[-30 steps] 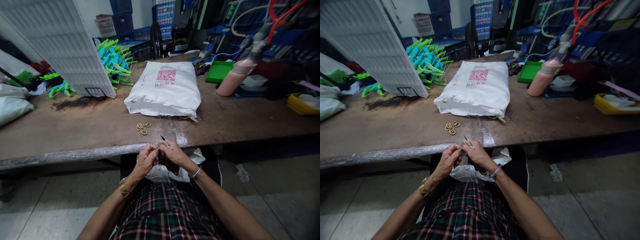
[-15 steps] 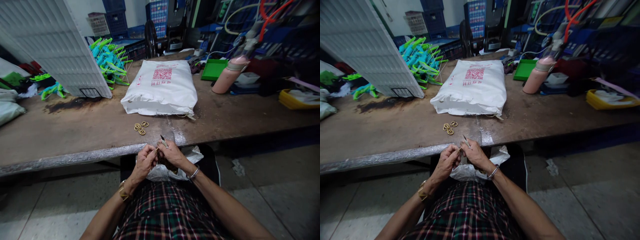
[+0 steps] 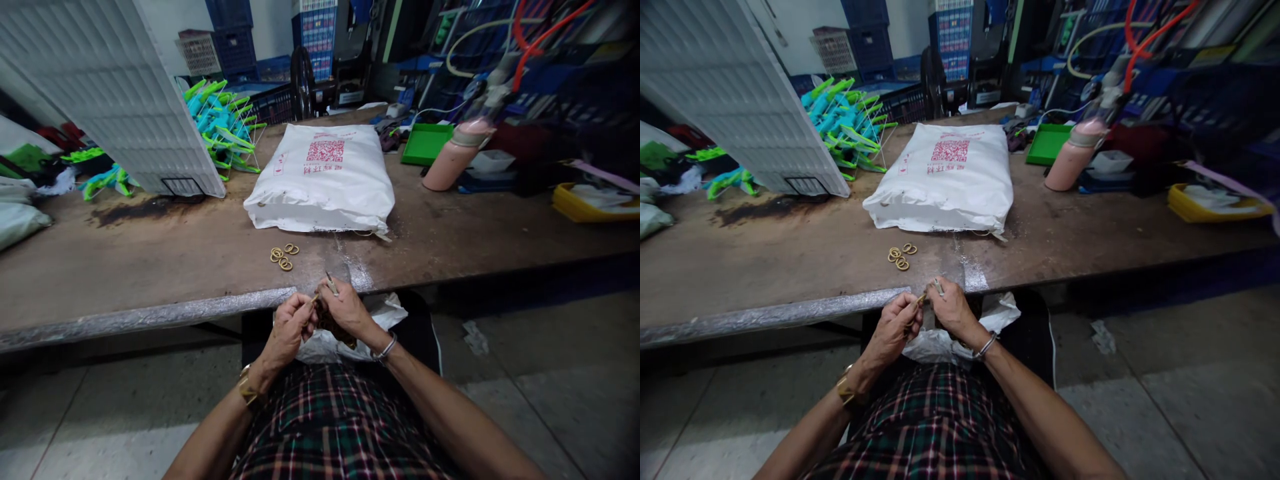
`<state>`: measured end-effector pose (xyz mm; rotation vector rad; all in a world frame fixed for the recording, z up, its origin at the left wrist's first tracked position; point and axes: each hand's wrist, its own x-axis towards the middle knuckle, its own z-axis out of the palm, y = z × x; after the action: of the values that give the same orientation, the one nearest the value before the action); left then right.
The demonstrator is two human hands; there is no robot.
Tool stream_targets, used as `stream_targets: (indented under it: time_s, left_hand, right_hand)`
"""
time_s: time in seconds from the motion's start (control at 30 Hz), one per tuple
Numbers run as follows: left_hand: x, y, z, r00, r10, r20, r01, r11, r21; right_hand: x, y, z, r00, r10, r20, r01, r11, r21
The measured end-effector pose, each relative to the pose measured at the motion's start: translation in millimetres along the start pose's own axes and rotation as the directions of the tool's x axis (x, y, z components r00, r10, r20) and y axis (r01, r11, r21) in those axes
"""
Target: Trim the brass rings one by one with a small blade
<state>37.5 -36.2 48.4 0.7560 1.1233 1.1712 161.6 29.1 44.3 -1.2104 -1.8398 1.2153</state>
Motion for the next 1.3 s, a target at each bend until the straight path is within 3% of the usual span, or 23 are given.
stream_targets:
  time_s: [0.07, 0.23, 0.5, 0.67, 0.8, 0.87, 0.97, 1.13, 1.3]
  left_hand:
    - [0, 0, 0.2, 0.999, 0.005, -0.032, -0.005, 1.000, -0.002]
    - [2, -3, -0.3, 0.994, 0.050, -0.094, -0.046, 0.998, 0.052]
    - [0, -2, 0.6, 0.984, 0.131, -0.124, -0.108, 0.978, 0.176]
    - [-4, 1, -2.2, 0.993, 0.059, -0.098, -0.047, 0.992, 0.116]
    - [-14, 4, -1.2, 1.000, 0.027, 0.008, -0.027, 1.000, 0.004]
    - [-17, 4, -1.9, 0.999, 0.003, 0.038, 0.001, 0.994, -0.110]
    - [-14, 1, -8.6, 0.998, -0.057, 0.018, 0.059, 0.959, -0.278]
    - [-9, -2, -27.1, 0.992, -0.119, -0.031, 0.099, 0.923, -0.372]
    - [-12, -3, -38.7, 0.990, -0.139, -0.003, 0.121, 0.873, -0.472]
  right_hand:
    - [-3, 4, 1, 0.998, -0.060, 0.023, 0.063, 0.981, -0.182]
    - [-13, 11, 5, 0.965, -0.107, 0.239, 0.217, 0.837, -0.502]
    - [-14, 8, 4, 0.961, -0.069, 0.268, 0.227, 0.747, -0.624]
    - [-3, 4, 4, 0.969, 0.017, 0.248, 0.172, 0.675, -0.718]
    - [21, 2, 2, 0.988, 0.067, 0.141, 0.069, 0.620, -0.782]
    - [39, 2, 2, 0.994, 0.034, 0.100, 0.057, 0.624, -0.779]
    - [70, 2, 7, 0.997, -0.055, 0.054, 0.077, 0.676, -0.733]
    - [119, 3, 25, 0.999, -0.015, -0.046, -0.020, 0.743, -0.670]
    - [142, -1, 40, 0.999, 0.034, -0.027, -0.043, 0.702, -0.711]
